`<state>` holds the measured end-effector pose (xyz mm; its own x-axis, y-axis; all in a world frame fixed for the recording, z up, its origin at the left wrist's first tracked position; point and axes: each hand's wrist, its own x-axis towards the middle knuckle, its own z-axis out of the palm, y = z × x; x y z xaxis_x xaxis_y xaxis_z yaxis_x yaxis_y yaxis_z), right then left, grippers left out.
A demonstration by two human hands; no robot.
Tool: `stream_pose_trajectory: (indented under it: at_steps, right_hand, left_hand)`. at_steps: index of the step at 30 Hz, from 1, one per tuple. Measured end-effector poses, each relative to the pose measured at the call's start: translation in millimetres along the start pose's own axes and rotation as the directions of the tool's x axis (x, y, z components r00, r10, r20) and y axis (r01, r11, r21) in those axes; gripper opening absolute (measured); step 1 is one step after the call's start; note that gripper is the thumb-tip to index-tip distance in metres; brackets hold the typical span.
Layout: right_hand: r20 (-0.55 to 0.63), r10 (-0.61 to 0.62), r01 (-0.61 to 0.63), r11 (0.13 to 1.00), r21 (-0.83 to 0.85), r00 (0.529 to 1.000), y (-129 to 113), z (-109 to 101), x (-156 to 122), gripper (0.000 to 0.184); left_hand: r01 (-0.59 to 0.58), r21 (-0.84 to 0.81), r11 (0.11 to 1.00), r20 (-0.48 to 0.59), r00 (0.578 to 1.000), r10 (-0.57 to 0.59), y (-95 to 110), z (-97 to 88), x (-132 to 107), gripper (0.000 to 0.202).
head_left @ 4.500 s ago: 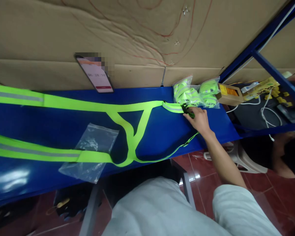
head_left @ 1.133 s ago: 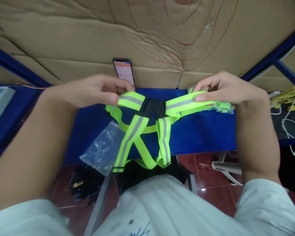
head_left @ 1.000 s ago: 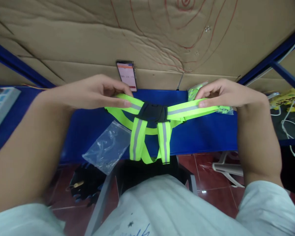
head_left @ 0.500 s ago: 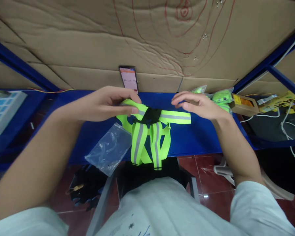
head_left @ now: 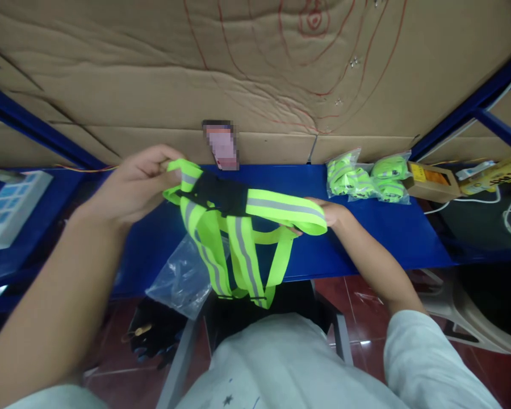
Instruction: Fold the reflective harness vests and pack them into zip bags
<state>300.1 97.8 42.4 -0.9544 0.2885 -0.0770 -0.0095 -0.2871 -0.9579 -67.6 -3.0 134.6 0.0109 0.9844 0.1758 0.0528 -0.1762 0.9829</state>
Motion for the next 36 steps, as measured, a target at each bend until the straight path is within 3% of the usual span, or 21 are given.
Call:
stream_pose_trajectory:
  at_steps: [2,4,7,9,12,14,18,22,26,29,33,36]
  right_hand:
    - [-0.078,-0.031,0.03,0.999,-0.01,0.996,1.2,-0.5,-11.0,0.057]
    - [-0.134,-0.028,0.023,0.999,-0.035,0.991,-2.0,-1.6,-24.4,0.046]
    - [-0.183,0.019,-0.036,0.996,-0.087,0.983,-11.5,-4.0,-46.7,0.037]
    - [-0.216,0.018,-0.052,0.987,-0.153,0.976,-18.5,-5.8,-61.3,0.048]
    - [-0.188,0.032,-0.091,0.946,-0.31,0.982,-27.9,-8.7,-80.3,0.062]
    - [-0.188,0.057,-0.127,0.913,-0.387,0.981,-33.8,-10.3,-90.3,0.059]
    - [-0.303,-0.001,-0.133,0.896,-0.423,0.953,-49.6,-11.0,-105.0,0.054]
    - [-0.347,0.005,-0.195,0.834,-0.517,0.938,-73.6,-6.7,-111.0,0.048]
    - [-0.317,-0.046,-0.206,0.67,-0.713,0.947,-96.2,-1.9,-111.3,0.025]
    - [-0.339,-0.064,-0.217,0.656,-0.723,0.938,-103.0,0.3,-110.8,0.014]
    - [-0.472,-0.168,-0.219,0.72,-0.658,0.866,-100.8,4.0,-108.6,0.008]
    - [-0.523,-0.202,-0.247,0.706,-0.664,0.828,-100.6,4.9,-109.9,0.004]
  left_hand:
    - [0.06,0.076,0.995,-0.041,0.998,-0.057,2.6,-12.4,-4.3,0.041]
    - [0.123,0.303,0.945,0.012,0.991,-0.133,9.4,-22.9,-7.8,0.041]
    - [0.086,0.694,0.714,0.183,0.939,-0.29,24.1,-30.9,-10.6,0.04]
    - [0.039,0.804,0.593,0.229,0.901,-0.37,33.1,-33.3,-11.3,0.038]
    - [0.029,0.839,0.544,0.208,0.906,-0.369,41.8,-38.5,-12.0,0.048]
    - [0.018,0.858,0.514,0.19,0.917,-0.351,45.6,-43.4,-12.4,0.053]
    - [0.006,0.88,0.476,0.155,0.942,-0.299,53.7,-44.9,-12.7,0.061]
    - [-0.037,0.848,0.529,0.187,0.955,-0.232,59.9,-28.7,-13.5,0.059]
    - [-0.055,0.801,0.596,0.155,0.981,-0.117,63.7,-15.2,-17.6,0.062]
    - [-0.091,0.841,0.533,0.214,0.961,-0.174,66.4,-17.3,-22.5,0.065]
    - [-0.151,0.882,0.447,0.319,0.889,-0.33,65.1,-27.6,-29.0,0.052]
    - [-0.177,0.869,0.461,0.343,0.888,-0.306,60.6,-31.5,-33.1,0.048]
